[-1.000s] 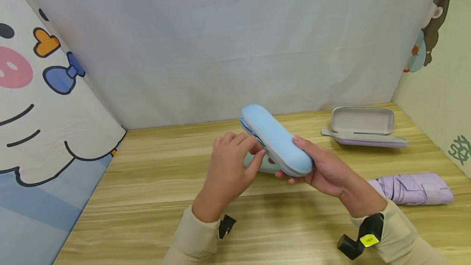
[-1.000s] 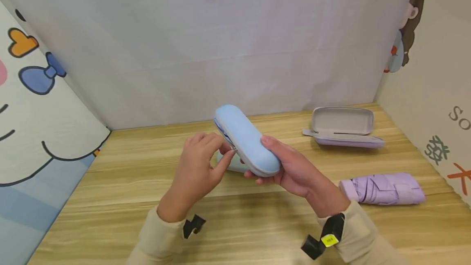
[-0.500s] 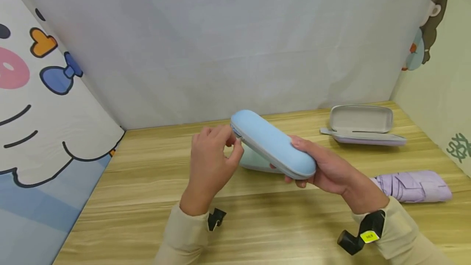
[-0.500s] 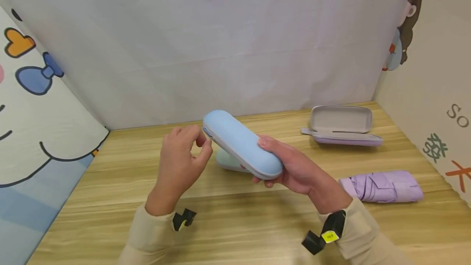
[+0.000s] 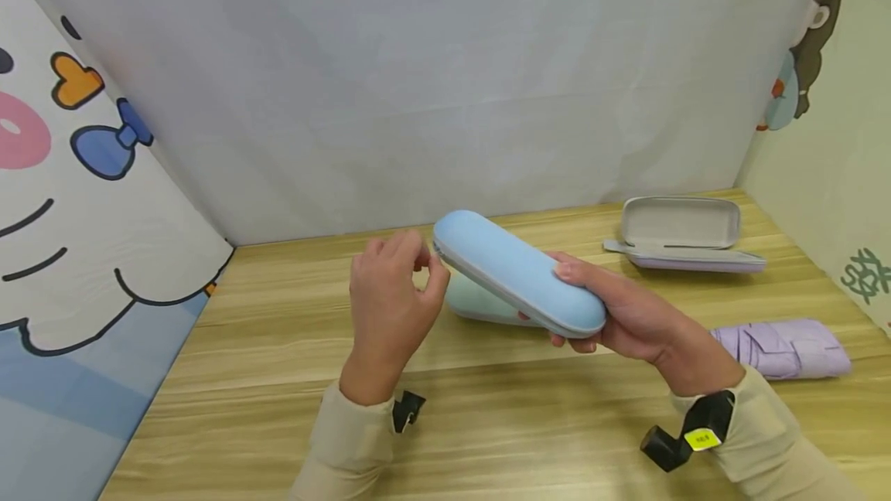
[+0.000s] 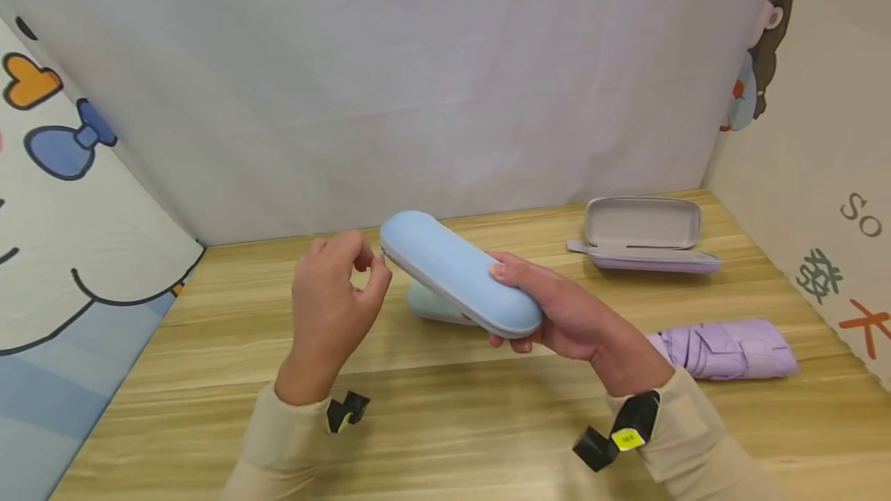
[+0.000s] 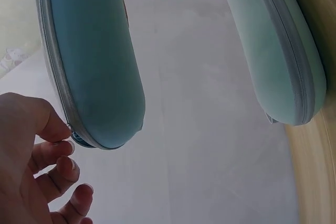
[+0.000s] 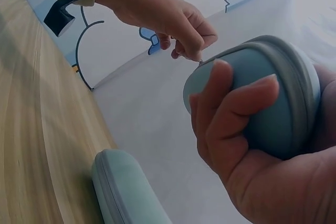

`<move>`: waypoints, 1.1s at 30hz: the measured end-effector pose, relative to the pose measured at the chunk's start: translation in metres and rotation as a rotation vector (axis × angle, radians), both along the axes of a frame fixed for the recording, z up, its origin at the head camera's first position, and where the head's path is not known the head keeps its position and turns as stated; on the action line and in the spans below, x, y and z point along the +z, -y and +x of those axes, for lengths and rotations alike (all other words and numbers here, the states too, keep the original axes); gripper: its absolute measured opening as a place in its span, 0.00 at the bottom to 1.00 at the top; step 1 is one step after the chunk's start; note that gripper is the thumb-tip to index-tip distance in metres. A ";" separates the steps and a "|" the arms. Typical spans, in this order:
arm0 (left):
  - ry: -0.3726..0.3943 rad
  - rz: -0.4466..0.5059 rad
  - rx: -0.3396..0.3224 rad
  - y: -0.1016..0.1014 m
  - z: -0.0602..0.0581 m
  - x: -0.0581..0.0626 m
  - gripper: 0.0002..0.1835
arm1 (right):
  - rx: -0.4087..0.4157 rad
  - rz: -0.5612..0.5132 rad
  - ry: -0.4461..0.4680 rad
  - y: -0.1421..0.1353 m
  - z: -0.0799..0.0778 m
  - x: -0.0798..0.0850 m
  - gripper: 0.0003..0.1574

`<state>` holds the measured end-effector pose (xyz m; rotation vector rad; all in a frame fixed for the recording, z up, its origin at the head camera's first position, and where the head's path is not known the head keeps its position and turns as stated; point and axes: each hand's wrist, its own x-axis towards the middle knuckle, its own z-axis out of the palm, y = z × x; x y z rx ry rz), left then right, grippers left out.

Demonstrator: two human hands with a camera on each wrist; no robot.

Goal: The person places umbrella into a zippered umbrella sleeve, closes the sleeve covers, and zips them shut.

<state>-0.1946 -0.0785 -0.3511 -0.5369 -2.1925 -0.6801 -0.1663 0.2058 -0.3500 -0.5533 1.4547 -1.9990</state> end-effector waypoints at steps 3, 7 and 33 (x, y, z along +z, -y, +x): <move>-0.001 0.011 0.026 0.005 -0.003 0.000 0.12 | 0.018 0.017 -0.016 -0.001 0.001 0.001 0.28; 0.042 0.028 0.036 0.014 -0.006 0.001 0.13 | 0.046 0.046 -0.050 -0.002 0.001 0.002 0.29; 0.711 0.059 -0.832 0.044 -0.017 -0.005 0.11 | 0.345 0.097 -0.029 -0.019 0.003 -0.002 0.33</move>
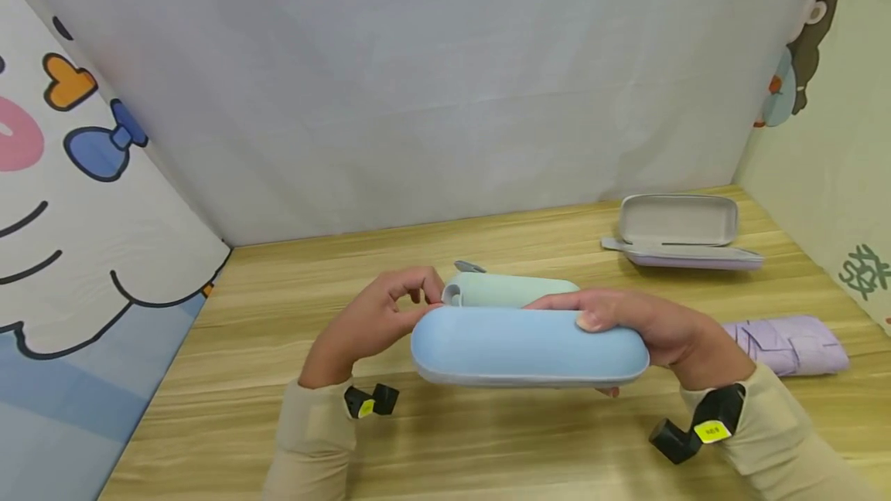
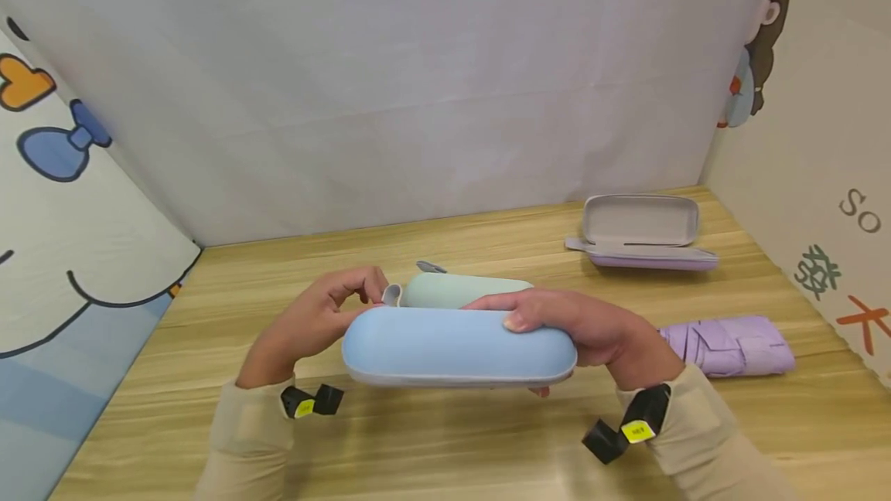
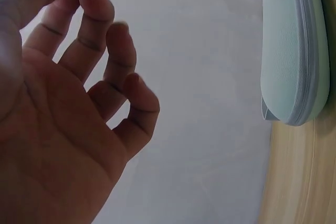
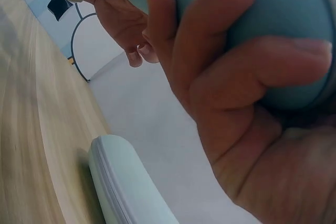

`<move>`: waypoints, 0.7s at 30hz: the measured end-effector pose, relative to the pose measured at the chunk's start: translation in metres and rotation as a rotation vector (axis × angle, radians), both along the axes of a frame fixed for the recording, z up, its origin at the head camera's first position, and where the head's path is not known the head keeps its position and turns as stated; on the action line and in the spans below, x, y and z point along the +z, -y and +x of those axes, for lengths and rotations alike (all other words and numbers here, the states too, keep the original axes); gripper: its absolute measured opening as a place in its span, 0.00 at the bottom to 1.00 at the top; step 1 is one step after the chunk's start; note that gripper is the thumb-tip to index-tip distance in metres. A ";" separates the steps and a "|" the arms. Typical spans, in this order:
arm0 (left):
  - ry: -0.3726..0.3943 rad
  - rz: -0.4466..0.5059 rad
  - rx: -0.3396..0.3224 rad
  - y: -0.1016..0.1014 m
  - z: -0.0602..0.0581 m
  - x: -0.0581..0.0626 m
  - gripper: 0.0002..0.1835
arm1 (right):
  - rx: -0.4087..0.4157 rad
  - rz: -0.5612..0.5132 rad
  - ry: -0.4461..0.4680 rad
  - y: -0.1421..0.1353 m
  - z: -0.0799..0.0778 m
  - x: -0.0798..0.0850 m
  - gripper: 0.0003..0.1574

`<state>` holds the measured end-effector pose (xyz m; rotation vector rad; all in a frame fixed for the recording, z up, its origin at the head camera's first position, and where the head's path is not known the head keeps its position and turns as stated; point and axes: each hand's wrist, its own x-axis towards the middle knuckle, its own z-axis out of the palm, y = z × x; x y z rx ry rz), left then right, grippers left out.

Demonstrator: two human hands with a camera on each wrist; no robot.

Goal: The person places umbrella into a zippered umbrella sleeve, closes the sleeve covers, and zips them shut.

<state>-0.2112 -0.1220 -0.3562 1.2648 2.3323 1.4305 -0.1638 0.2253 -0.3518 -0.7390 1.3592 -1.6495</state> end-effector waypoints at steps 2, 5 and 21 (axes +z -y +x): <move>0.020 0.003 -0.012 0.001 0.001 0.000 0.12 | 0.004 0.012 0.002 0.000 -0.001 0.000 0.32; 0.027 -0.007 -0.010 0.000 0.001 0.000 0.11 | 0.008 0.023 -0.017 -0.002 -0.001 0.000 0.33; -0.176 -0.075 0.171 -0.007 0.015 0.023 0.17 | -0.122 0.105 -0.074 0.004 -0.001 -0.004 0.29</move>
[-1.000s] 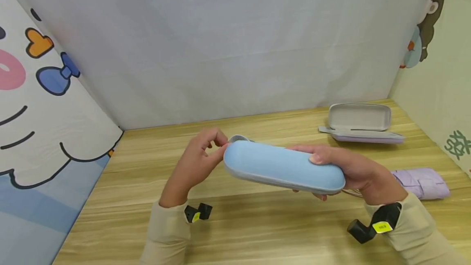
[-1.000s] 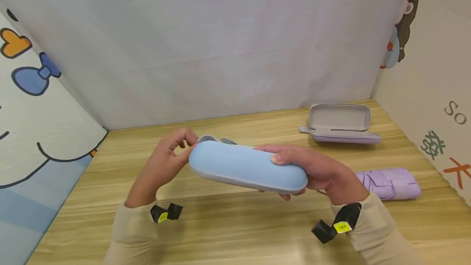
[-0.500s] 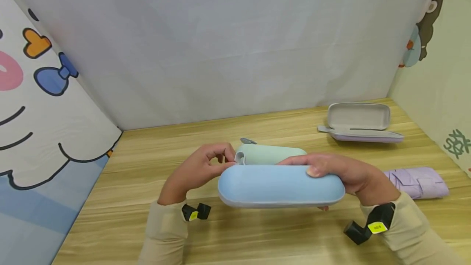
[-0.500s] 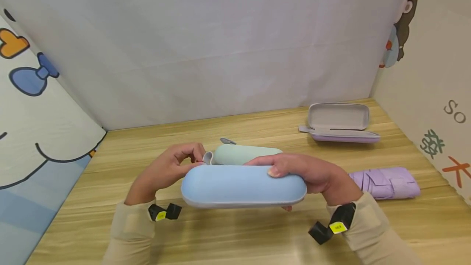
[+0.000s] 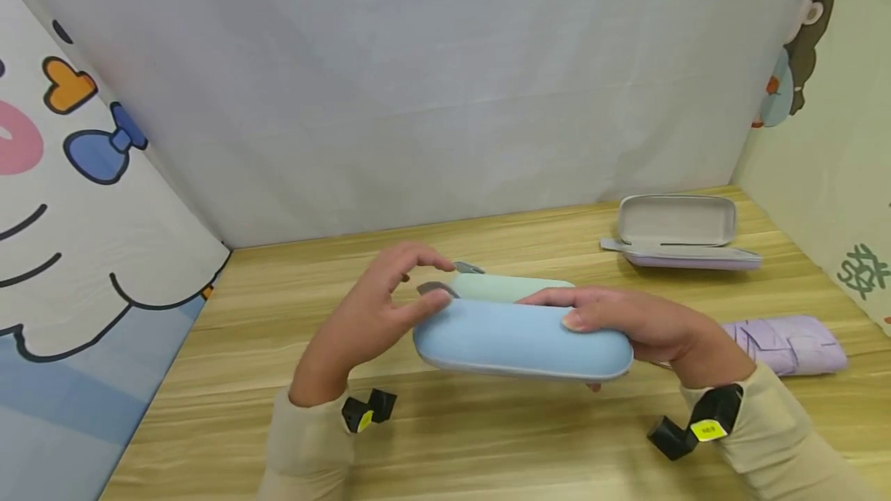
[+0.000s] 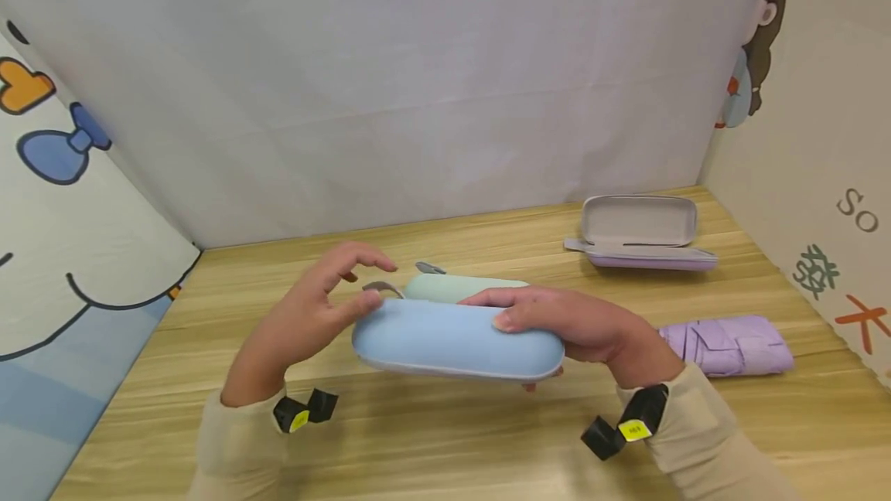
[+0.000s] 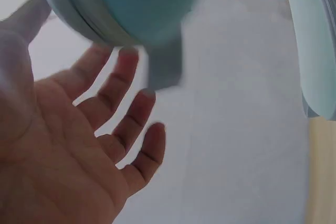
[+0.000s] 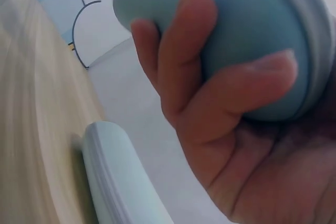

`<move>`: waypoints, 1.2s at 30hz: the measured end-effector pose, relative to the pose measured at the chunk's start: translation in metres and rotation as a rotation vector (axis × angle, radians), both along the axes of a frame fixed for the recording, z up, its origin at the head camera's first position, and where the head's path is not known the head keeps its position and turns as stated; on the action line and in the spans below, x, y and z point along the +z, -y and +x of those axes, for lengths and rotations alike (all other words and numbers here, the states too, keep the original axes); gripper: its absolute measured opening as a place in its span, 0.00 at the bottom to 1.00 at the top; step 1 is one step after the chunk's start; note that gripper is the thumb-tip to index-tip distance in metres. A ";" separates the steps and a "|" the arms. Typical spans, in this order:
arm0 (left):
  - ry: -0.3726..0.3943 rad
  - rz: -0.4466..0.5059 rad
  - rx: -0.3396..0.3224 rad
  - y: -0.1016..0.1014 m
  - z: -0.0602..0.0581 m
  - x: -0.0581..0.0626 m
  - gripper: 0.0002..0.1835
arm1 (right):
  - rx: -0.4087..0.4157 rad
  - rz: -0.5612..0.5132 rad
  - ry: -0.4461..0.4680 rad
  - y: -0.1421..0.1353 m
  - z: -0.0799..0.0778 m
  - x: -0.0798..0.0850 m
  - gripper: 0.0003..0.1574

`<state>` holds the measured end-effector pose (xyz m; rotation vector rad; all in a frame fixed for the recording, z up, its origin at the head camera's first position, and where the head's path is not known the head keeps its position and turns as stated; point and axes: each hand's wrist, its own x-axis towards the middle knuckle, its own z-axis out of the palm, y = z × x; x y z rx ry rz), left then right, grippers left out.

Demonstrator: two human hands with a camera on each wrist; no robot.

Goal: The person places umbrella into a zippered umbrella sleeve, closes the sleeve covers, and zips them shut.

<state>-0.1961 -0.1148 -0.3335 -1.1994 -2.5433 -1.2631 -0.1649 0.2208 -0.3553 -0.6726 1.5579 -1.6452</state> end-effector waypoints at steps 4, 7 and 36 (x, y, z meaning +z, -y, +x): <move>-0.164 -0.173 -0.042 -0.016 0.013 0.003 0.35 | -0.072 0.049 -0.012 0.012 0.000 -0.006 0.28; -0.197 -0.316 -0.036 -0.028 0.023 0.002 0.44 | -0.114 0.077 -0.015 0.022 0.000 -0.012 0.27; 0.152 -0.553 0.137 0.030 -0.005 -0.017 0.38 | -0.244 0.221 -0.202 -0.005 -0.008 -0.003 0.30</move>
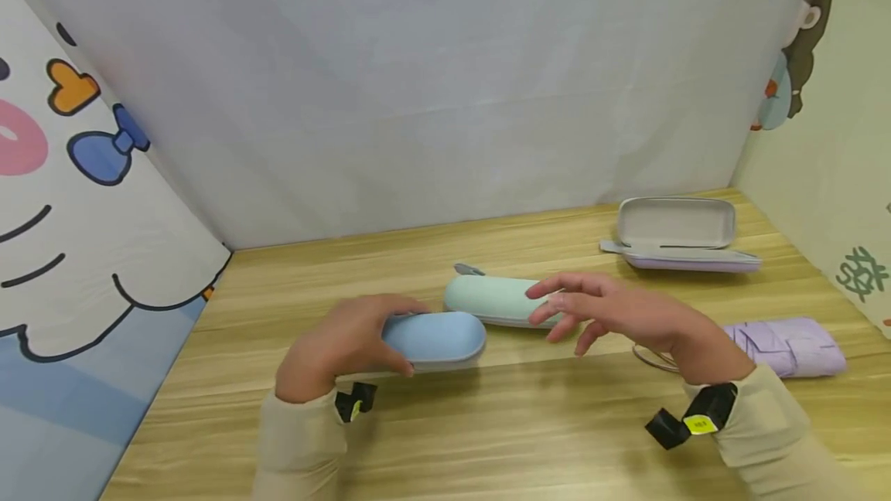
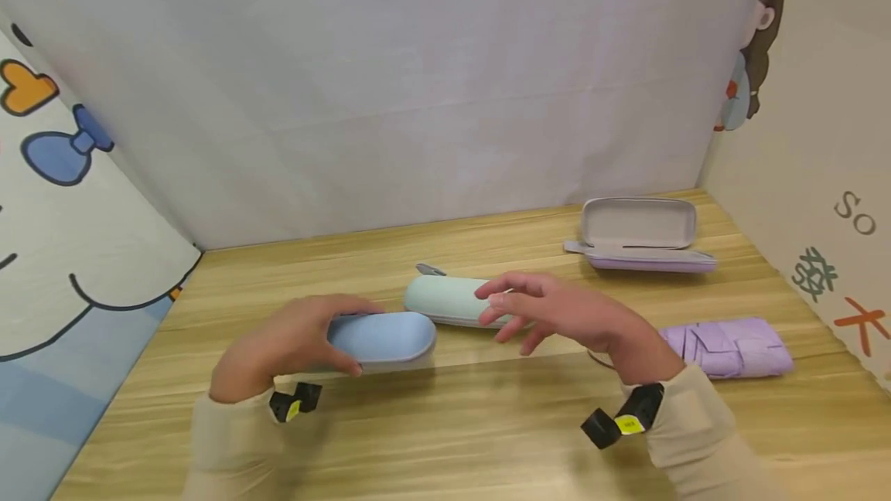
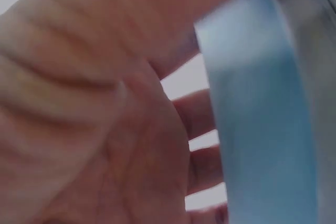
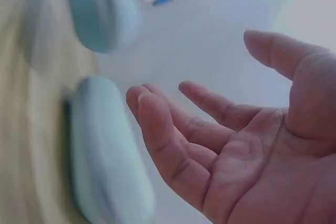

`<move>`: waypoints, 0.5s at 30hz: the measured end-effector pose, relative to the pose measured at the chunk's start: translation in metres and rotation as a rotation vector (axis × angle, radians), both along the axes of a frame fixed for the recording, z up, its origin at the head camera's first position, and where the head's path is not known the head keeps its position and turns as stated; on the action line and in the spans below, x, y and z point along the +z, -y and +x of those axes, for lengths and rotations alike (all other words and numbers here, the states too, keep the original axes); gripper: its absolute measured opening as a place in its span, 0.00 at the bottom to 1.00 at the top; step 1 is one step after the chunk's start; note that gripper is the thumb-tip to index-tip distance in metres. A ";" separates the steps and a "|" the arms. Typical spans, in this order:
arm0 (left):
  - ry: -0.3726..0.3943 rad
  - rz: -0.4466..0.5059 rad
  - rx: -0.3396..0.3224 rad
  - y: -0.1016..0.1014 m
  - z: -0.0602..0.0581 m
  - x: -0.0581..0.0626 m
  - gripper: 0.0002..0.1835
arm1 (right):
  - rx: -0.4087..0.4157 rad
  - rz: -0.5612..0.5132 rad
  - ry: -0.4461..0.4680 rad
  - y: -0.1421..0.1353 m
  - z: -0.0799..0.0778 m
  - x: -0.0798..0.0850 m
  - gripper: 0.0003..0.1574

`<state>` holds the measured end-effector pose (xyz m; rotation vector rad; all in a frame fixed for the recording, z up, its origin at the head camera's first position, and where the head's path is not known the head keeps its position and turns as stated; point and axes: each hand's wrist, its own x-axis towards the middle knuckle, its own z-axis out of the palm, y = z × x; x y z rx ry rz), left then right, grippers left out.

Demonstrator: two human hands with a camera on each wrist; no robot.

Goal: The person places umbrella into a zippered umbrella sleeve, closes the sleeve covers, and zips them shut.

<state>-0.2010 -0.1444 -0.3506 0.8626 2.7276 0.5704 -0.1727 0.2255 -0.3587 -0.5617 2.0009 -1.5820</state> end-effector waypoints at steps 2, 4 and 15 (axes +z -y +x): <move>0.029 -0.022 0.076 0.014 -0.004 -0.002 0.38 | -0.027 0.006 -0.044 -0.011 -0.001 0.006 0.28; 0.041 -0.052 0.124 0.026 -0.007 -0.004 0.39 | -0.068 0.010 -0.083 -0.022 -0.001 0.012 0.26; 0.117 -0.078 0.288 0.081 -0.018 -0.020 0.41 | -0.514 0.534 -0.386 -0.097 -0.014 0.003 0.31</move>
